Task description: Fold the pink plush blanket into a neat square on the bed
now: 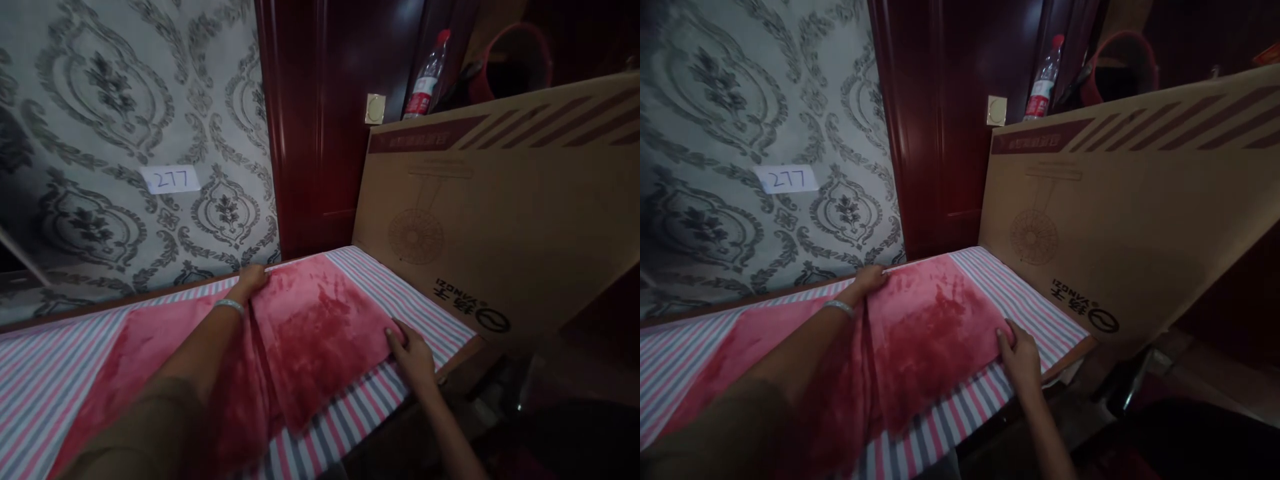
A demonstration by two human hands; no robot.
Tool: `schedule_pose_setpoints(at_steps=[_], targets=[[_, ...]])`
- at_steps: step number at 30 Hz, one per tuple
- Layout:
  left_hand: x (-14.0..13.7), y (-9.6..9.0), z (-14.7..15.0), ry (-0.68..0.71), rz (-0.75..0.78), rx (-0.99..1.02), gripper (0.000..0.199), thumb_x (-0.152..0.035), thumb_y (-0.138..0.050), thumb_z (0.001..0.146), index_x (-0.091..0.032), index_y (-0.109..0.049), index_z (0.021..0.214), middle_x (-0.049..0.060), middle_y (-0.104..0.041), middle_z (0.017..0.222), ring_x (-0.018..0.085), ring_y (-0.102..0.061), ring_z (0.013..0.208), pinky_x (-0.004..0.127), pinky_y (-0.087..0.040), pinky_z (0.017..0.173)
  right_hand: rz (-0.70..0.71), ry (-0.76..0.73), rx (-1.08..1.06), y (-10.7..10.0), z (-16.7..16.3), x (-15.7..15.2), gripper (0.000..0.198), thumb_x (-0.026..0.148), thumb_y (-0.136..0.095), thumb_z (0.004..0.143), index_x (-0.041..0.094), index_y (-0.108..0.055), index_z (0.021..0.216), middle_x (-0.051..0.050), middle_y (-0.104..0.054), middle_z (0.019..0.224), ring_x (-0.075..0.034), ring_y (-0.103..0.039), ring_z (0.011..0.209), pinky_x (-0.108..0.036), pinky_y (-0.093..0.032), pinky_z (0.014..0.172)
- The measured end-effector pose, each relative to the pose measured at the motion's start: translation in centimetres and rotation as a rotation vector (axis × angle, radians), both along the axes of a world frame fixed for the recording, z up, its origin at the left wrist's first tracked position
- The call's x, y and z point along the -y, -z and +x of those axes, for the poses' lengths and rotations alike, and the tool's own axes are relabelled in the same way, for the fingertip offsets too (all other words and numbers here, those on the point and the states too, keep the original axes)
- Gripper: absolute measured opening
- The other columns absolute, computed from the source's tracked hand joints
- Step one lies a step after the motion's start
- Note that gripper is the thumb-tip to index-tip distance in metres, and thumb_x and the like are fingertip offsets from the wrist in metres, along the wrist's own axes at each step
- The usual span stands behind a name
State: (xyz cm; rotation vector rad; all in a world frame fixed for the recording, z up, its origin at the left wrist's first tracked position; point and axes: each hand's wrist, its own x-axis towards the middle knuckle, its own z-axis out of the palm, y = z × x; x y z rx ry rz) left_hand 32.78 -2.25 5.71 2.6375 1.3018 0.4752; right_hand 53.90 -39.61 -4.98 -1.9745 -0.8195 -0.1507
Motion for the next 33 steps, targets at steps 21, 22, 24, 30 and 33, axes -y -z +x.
schedule_pose_setpoints(at_steps=[21,22,24,30,33], targets=[[0.6,0.4,18.9,0.057,-0.225,-0.042,0.032,-0.036,-0.065,0.087,-0.011,-0.073,0.105,0.016,-0.074,0.109,0.026,-0.071,0.098,0.026,-0.051,0.078,0.108,0.056,-0.176,-0.3,0.0,-0.1,0.053,0.065,-0.044,0.086,0.018,-0.069,0.084,-0.008,-0.068,0.078,-0.025,-0.061,0.075,-0.036,-0.048,0.071],[0.5,0.4,19.1,0.062,-0.230,-0.020,0.032,-0.035,-0.062,0.089,-0.011,-0.072,0.107,0.015,-0.074,0.110,0.024,-0.070,0.098,0.026,-0.051,0.078,0.107,0.066,-0.217,-0.2,0.4,0.0,0.054,0.066,-0.045,0.085,0.018,-0.068,0.084,-0.007,-0.068,0.075,-0.024,-0.061,0.073,-0.035,-0.048,0.070],[0.6,0.5,19.4,0.070,-0.244,0.006,0.031,-0.034,-0.059,0.091,-0.011,-0.072,0.107,0.015,-0.073,0.112,0.024,-0.070,0.099,0.025,-0.050,0.078,0.080,0.072,-0.266,0.0,1.1,0.1,0.053,0.067,-0.046,0.084,0.019,-0.069,0.084,-0.005,-0.068,0.072,-0.024,-0.062,0.071,-0.033,-0.048,0.068],[0.8,0.7,18.9,0.087,-0.350,0.033,0.030,-0.036,-0.068,0.084,-0.012,-0.073,0.101,0.013,-0.075,0.107,0.025,-0.070,0.100,0.025,-0.052,0.078,0.016,0.103,-0.159,-0.5,0.7,0.2,0.054,0.064,-0.042,0.084,0.018,-0.071,0.091,-0.012,-0.072,0.090,-0.028,-0.065,0.083,-0.037,-0.049,0.076],[0.5,0.3,18.7,0.081,-0.407,0.048,0.034,-0.039,-0.075,0.078,-0.013,-0.072,0.099,0.011,-0.076,0.100,0.026,-0.070,0.097,0.027,-0.053,0.077,0.027,0.095,-0.085,-1.2,0.0,-0.1,0.059,0.066,-0.043,0.085,0.016,-0.070,0.103,-0.016,-0.072,0.103,-0.031,-0.064,0.097,-0.041,-0.048,0.086]])
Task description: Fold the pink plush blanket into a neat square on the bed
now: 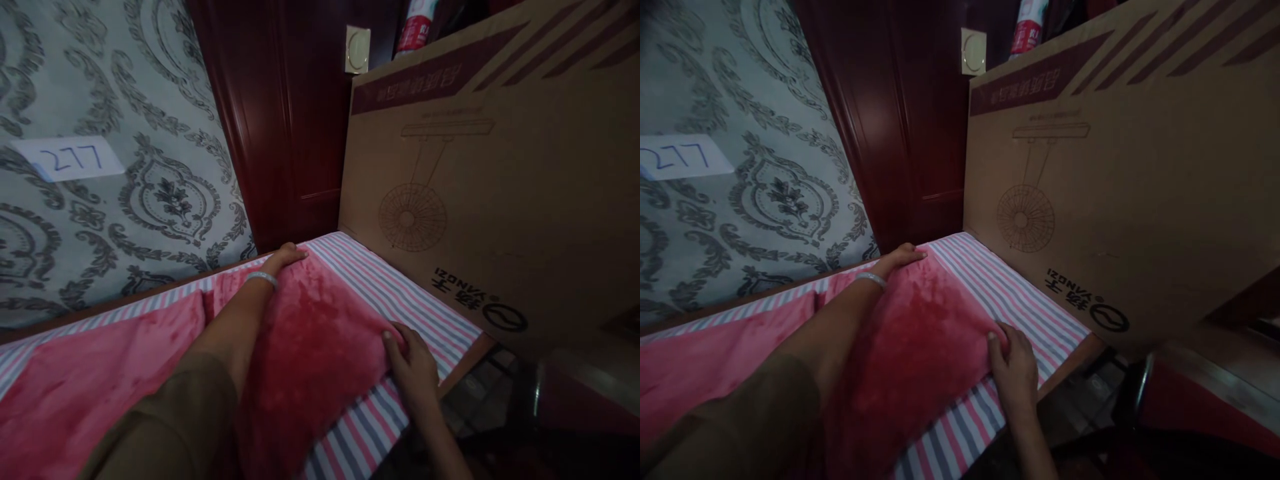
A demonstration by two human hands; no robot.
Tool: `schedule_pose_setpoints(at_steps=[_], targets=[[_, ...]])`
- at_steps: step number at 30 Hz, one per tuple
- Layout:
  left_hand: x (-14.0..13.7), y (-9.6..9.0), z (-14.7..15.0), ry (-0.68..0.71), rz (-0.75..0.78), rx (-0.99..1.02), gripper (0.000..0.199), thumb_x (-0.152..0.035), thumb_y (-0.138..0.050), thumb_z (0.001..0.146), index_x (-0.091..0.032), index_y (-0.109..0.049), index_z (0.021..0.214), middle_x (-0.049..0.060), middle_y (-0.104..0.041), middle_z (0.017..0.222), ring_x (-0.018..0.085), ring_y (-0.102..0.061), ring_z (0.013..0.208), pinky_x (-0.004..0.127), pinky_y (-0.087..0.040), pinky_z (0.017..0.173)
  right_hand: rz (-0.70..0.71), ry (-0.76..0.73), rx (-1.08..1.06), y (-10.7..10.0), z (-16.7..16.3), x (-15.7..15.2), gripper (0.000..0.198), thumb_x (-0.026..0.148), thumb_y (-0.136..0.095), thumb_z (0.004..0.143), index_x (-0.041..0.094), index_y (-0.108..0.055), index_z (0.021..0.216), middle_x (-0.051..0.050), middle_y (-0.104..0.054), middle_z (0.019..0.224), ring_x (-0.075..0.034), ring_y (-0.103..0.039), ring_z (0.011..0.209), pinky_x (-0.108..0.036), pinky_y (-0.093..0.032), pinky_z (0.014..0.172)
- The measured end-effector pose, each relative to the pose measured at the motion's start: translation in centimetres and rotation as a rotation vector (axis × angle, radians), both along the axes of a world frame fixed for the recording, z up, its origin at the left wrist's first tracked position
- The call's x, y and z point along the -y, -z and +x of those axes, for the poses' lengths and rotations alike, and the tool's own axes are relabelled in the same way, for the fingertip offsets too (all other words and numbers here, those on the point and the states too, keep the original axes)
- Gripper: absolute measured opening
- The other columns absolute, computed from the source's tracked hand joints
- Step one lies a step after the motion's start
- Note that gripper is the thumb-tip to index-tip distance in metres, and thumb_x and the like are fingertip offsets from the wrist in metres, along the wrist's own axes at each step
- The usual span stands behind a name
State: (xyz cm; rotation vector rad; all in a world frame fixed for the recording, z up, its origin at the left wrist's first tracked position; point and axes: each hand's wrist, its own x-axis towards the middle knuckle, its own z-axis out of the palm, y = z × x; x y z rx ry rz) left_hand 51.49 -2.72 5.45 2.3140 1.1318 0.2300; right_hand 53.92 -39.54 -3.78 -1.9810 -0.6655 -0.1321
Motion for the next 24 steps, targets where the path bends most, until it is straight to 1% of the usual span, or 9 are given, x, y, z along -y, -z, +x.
schedule_pose_setpoints(at_steps=[2,4,6,8,10,14,16,19,24], targets=[[-0.1,-0.3,0.2,-0.013,-0.020,0.000,0.032,-0.035,-0.079,0.074,-0.011,-0.072,0.093,0.011,-0.076,0.094,0.028,-0.070,0.097,0.029,-0.053,0.079,-0.020,-0.017,0.010,-0.4,-0.3,-0.1,0.060,0.068,-0.046,0.082,0.017,-0.071,0.098,-0.015,-0.072,0.099,-0.031,-0.064,0.095,-0.041,-0.048,0.085],[0.0,-0.2,0.7,-0.021,-0.031,0.023,0.029,-0.034,-0.078,0.077,-0.010,-0.071,0.092,0.011,-0.074,0.093,0.027,-0.069,0.097,0.032,-0.053,0.082,-0.019,-0.021,-0.046,-0.6,-0.4,-0.1,0.056,0.069,-0.046,0.081,0.018,-0.070,0.086,-0.011,-0.071,0.084,-0.028,-0.064,0.081,-0.037,-0.048,0.075],[0.3,0.1,1.4,-0.018,-0.037,0.077,0.031,-0.038,-0.069,0.087,-0.011,-0.068,0.101,0.009,-0.072,0.101,0.024,-0.068,0.096,0.036,-0.055,0.083,0.019,0.019,-0.123,-0.8,-0.3,0.0,0.054,0.068,-0.043,0.083,0.020,-0.066,0.073,-0.006,-0.065,0.066,-0.023,-0.060,0.065,-0.032,-0.045,0.063],[0.6,0.7,2.0,-0.014,-0.034,0.128,0.034,-0.041,-0.059,0.094,-0.014,-0.064,0.113,0.008,-0.067,0.112,0.021,-0.066,0.097,0.039,-0.056,0.084,0.041,0.074,-0.164,-0.9,-0.2,0.2,0.053,0.068,-0.041,0.084,0.022,-0.061,0.067,-0.002,-0.056,0.052,-0.020,-0.053,0.054,-0.030,-0.039,0.055],[0.9,1.3,2.4,-0.009,-0.020,0.136,0.035,-0.041,-0.059,0.094,-0.016,-0.061,0.119,0.007,-0.064,0.118,0.022,-0.065,0.101,0.042,-0.056,0.086,0.022,0.095,-0.147,-0.9,0.0,0.3,0.052,0.068,-0.039,0.083,0.024,-0.058,0.063,0.000,-0.052,0.048,-0.020,-0.050,0.051,-0.030,-0.036,0.052],[1.0,1.5,2.2,0.033,0.014,0.069,0.032,-0.039,-0.059,0.094,-0.013,-0.066,0.112,0.009,-0.068,0.114,0.022,-0.065,0.102,0.040,-0.054,0.090,-0.049,0.102,-0.081,-0.8,0.2,0.3,0.052,0.068,-0.037,0.082,0.024,-0.057,0.065,-0.005,-0.059,0.055,-0.022,-0.053,0.055,-0.031,-0.037,0.055],[0.7,1.0,1.5,0.064,0.033,0.044,0.033,-0.039,-0.056,0.095,-0.012,-0.068,0.110,0.011,-0.070,0.112,0.022,-0.066,0.102,0.033,-0.052,0.089,-0.076,0.118,-0.079,-0.8,0.2,0.3,0.052,0.068,-0.036,0.082,0.024,-0.057,0.067,-0.006,-0.061,0.057,-0.023,-0.054,0.056,-0.032,-0.037,0.055],[0.0,0.3,-0.8,0.076,0.090,0.002,0.036,-0.038,-0.056,0.094,-0.014,-0.067,0.119,0.011,-0.069,0.123,0.022,-0.065,0.110,0.026,-0.050,0.090,-0.131,0.119,-0.094,-0.9,0.1,0.6,0.049,0.065,-0.035,0.081,0.024,-0.056,0.065,-0.006,-0.058,0.054,-0.023,-0.053,0.055,-0.032,-0.034,0.053],[-0.2,0.2,-6.7,0.048,0.183,-0.119,0.042,-0.036,-0.058,0.092,-0.014,-0.063,0.127,0.015,-0.063,0.135,0.025,-0.059,0.124,0.029,-0.045,0.100,-0.252,0.101,-0.134,-1.0,0.2,0.7,0.046,0.062,-0.036,0.079,0.023,-0.059,0.068,-0.006,-0.057,0.053,-0.023,-0.051,0.054,-0.032,-0.032,0.054]])
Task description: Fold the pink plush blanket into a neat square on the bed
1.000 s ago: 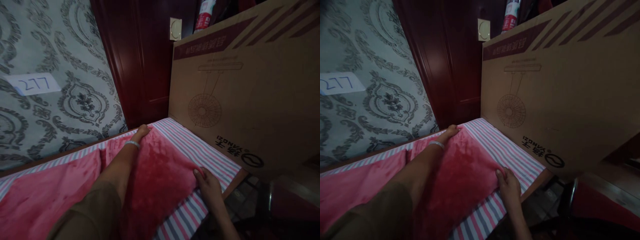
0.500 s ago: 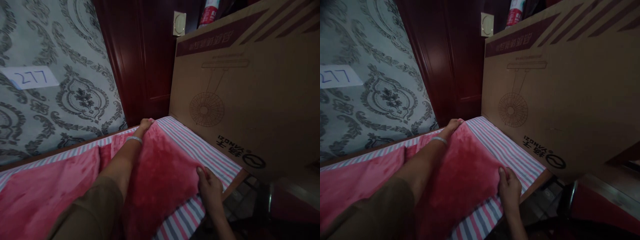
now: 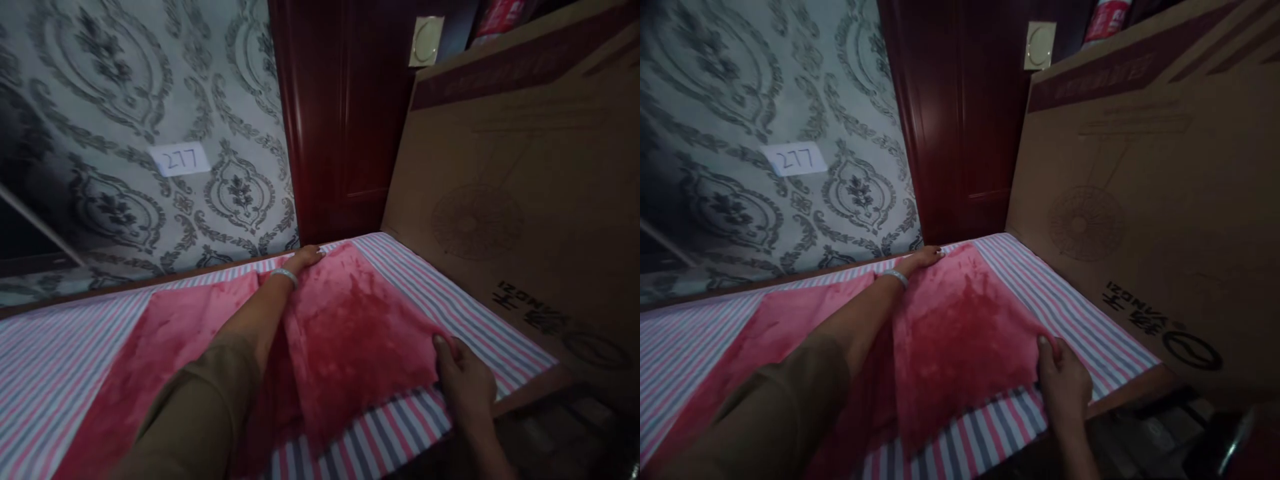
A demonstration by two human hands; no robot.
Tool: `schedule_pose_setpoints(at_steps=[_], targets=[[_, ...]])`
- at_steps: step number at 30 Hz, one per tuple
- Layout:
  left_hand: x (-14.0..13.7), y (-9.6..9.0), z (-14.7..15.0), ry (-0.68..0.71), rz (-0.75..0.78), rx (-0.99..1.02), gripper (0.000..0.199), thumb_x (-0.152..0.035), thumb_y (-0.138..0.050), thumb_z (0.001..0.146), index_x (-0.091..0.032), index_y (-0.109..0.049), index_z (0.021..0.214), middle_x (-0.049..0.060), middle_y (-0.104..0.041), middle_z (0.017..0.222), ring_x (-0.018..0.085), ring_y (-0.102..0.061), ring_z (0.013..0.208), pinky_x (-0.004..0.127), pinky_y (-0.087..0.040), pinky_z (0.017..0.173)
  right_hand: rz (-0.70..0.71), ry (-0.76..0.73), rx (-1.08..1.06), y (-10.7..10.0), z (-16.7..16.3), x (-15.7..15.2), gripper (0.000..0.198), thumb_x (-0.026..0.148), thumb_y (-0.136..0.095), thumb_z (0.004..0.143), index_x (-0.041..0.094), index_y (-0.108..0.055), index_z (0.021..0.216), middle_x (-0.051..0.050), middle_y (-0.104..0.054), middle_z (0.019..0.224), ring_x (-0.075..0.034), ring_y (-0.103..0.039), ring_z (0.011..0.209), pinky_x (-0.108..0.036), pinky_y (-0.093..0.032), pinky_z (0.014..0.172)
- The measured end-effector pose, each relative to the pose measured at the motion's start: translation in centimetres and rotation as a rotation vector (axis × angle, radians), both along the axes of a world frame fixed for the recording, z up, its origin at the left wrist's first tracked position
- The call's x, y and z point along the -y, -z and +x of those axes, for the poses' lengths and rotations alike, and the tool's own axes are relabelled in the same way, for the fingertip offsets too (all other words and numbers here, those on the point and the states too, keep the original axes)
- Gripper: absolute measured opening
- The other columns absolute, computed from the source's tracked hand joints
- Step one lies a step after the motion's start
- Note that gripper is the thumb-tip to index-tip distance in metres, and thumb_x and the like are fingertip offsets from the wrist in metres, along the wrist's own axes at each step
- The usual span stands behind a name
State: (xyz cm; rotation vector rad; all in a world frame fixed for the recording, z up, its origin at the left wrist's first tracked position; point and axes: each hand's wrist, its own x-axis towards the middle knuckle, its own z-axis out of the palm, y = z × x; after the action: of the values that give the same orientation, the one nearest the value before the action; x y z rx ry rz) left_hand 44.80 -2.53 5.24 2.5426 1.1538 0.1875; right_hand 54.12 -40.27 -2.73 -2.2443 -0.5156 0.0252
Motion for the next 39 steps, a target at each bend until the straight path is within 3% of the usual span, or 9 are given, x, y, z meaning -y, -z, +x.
schedule_pose_setpoints(at_steps=[8,12,16,21,25,29,33,36,39], targets=[[2.3,1.3,-8.2,-0.001,0.112,-0.118,0.048,-0.041,-0.039,0.099,-0.021,-0.049,0.142,0.014,-0.047,0.152,0.030,-0.040,0.142,0.049,-0.029,0.115,-0.003,-0.001,0.022,0.1,0.1,-0.2,0.064,0.068,-0.038,0.079,0.016,-0.071,0.098,-0.010,-0.065,0.066,-0.027,-0.056,0.064,-0.033,-0.037,0.059],[2.0,1.0,-10.6,-0.061,0.095,-0.181,0.057,-0.046,-0.034,0.100,-0.020,-0.040,0.149,0.015,-0.038,0.157,0.030,-0.034,0.146,0.050,-0.030,0.115,-0.028,0.002,0.052,0.6,0.3,-0.6,0.068,0.068,-0.045,0.079,0.013,-0.072,0.107,-0.010,-0.066,0.067,-0.027,-0.056,0.064,-0.033,-0.037,0.060],[2.7,0.3,-10.2,-0.110,0.153,-0.191,0.065,-0.051,-0.037,0.097,-0.014,-0.035,0.152,0.021,-0.033,0.158,0.036,-0.027,0.148,0.058,-0.022,0.117,-0.013,0.010,0.079,0.8,0.3,-0.8,0.063,0.062,-0.047,0.083,0.011,-0.071,0.110,-0.010,-0.067,0.069,-0.027,-0.058,0.067,-0.032,-0.037,0.061],[6.2,1.8,-8.3,0.016,0.248,-0.150,0.065,-0.054,-0.036,0.097,-0.027,-0.028,0.156,0.009,-0.024,0.164,0.034,-0.013,0.152,0.058,-0.003,0.120,0.018,-0.015,0.064,0.2,-0.1,-0.8,0.056,0.060,-0.046,0.085,0.014,-0.072,0.103,-0.008,-0.064,0.066,-0.025,-0.058,0.066,-0.031,-0.034,0.061],[7.5,3.1,-8.3,0.028,0.178,-0.111,0.067,-0.055,-0.042,0.094,-0.030,-0.029,0.155,0.005,-0.018,0.166,0.037,-0.008,0.153,0.061,0.006,0.118,0.027,-0.035,0.035,-0.2,-0.5,-0.8,0.053,0.059,-0.046,0.085,0.016,-0.070,0.105,-0.004,-0.061,0.061,-0.025,-0.058,0.065,-0.030,-0.033,0.060],[6.9,1.5,-8.0,0.019,0.105,-0.055,0.062,-0.052,-0.052,0.090,-0.028,-0.045,0.147,0.009,-0.033,0.161,0.038,-0.023,0.149,0.062,-0.007,0.118,0.073,-0.058,0.026,-0.1,-0.4,-0.8,0.050,0.057,-0.048,0.083,0.017,-0.070,0.104,-0.006,-0.067,0.069,-0.024,-0.060,0.067,-0.030,-0.035,0.061],[7.6,-0.7,-6.1,-0.007,0.034,0.066,0.039,-0.043,-0.055,0.090,-0.017,-0.067,0.116,0.017,-0.060,0.135,0.033,-0.050,0.132,0.045,-0.035,0.111,0.200,-0.082,-0.062,-0.5,0.1,-1.0,0.046,0.055,-0.053,0.076,0.019,-0.070,0.098,-0.008,-0.073,0.081,-0.026,-0.064,0.075,-0.032,-0.043,0.066],[8.9,-1.6,-4.3,-0.020,-0.111,0.181,0.038,-0.045,-0.048,0.094,-0.014,-0.067,0.102,0.016,-0.071,0.107,0.027,-0.066,0.106,0.037,-0.050,0.093,0.348,-0.152,-0.075,-2.6,-0.7,-2.0,0.044,0.054,-0.052,0.074,0.017,-0.067,0.092,-0.011,-0.074,0.086,-0.026,-0.066,0.078,-0.034,-0.047,0.073],[9.5,-2.7,-3.6,-0.043,-0.293,0.296,0.053,-0.055,-0.029,0.099,-0.014,-0.062,0.108,0.011,-0.072,0.092,0.020,-0.071,0.084,0.031,-0.056,0.074,0.447,-0.280,0.091,-6.2,-4.2,-3.6,0.035,0.045,-0.051,0.077,0.017,-0.066,0.093,-0.010,-0.073,0.090,-0.025,-0.065,0.083,-0.035,-0.048,0.079]])
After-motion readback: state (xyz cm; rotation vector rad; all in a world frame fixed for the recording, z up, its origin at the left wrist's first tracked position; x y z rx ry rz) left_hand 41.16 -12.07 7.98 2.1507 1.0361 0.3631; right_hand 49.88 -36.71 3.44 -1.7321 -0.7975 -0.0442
